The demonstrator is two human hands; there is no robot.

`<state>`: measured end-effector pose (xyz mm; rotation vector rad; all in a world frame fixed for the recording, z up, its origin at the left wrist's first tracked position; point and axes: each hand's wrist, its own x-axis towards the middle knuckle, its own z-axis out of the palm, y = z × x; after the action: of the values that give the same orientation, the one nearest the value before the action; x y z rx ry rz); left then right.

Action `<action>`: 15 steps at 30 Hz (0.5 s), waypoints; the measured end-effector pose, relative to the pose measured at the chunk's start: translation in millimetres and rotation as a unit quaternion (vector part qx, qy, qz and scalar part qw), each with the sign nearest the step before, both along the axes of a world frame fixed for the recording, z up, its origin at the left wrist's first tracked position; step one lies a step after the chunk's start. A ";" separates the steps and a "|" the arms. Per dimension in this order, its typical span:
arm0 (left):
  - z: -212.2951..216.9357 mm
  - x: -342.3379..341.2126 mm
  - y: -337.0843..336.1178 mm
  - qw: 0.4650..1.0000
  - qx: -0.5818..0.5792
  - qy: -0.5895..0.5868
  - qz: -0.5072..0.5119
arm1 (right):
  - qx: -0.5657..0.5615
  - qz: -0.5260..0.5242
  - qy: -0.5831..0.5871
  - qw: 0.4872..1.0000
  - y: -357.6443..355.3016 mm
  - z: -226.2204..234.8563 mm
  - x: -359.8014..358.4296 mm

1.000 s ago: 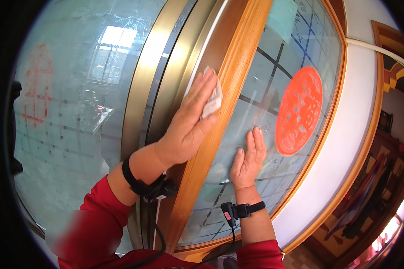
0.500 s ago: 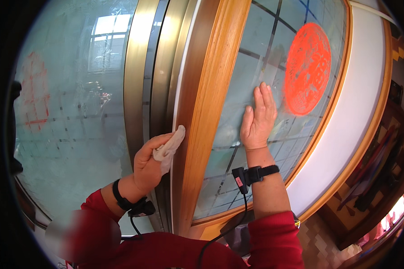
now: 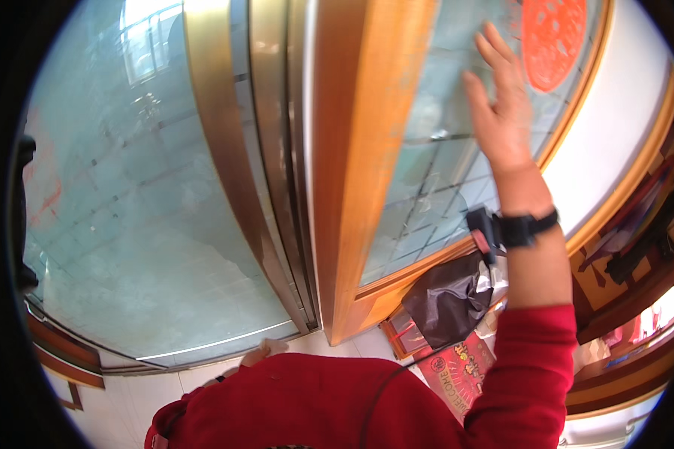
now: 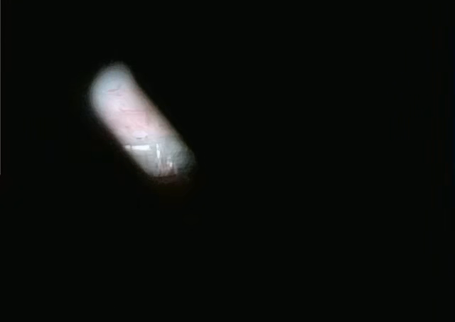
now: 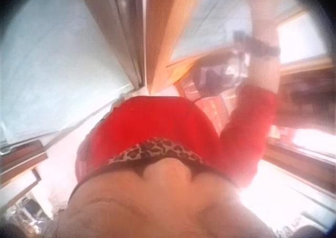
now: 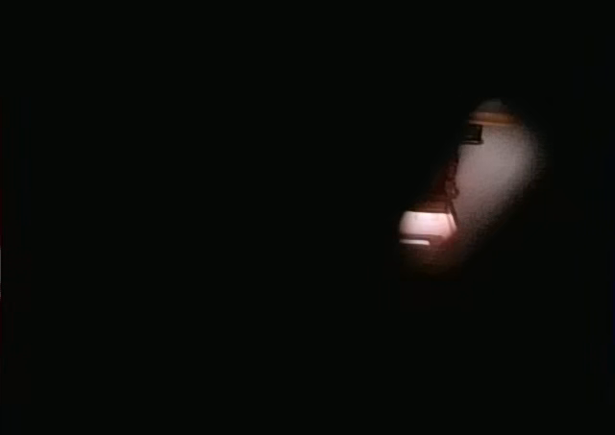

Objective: The person wipes a glass door and its wooden frame with a white cloth. They clean the glass surface, the metal trim, and the wooden frame, moving methodically from top to bottom and side to side.

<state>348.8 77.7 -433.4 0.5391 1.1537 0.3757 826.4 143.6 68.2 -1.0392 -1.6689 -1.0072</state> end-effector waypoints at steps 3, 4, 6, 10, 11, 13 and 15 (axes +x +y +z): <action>-31.2 -5.4 -20.0 0.999 -0.041 -0.015 0.017 | -0.193 0.001 0.133 0.972 -52.3 -63.1 6.5; -37.6 -5.7 -20.4 0.999 -0.036 -0.002 0.013 | -0.312 0.013 0.217 0.925 -77.6 -100.9 8.3; -46.6 -4.6 -14.8 0.999 -0.015 0.033 0.005 | -0.476 0.163 0.228 0.834 -106.2 -206.4 7.8; -57.9 -13.3 -8.7 0.992 0.028 0.122 -0.015 | -0.800 0.026 0.168 0.576 -208.9 -448.2 -11.9; -59.8 -17.8 -11.8 0.989 0.036 0.144 -0.020 | -0.845 0.081 0.104 0.519 -237.5 -496.5 -20.4; -64.4 -26.9 -22.0 0.982 0.054 0.181 -0.023 | -0.893 0.043 0.165 0.417 -266.8 -571.6 -33.9; -68.1 -35.9 -37.2 0.974 0.062 0.216 -0.020 | -0.906 -0.007 0.205 0.370 -271.8 -614.7 -46.0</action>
<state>312.9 40.6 -501.5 0.7772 1.5411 0.3038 780.4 -128.2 -546.5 -2.1537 -1.7332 1.7999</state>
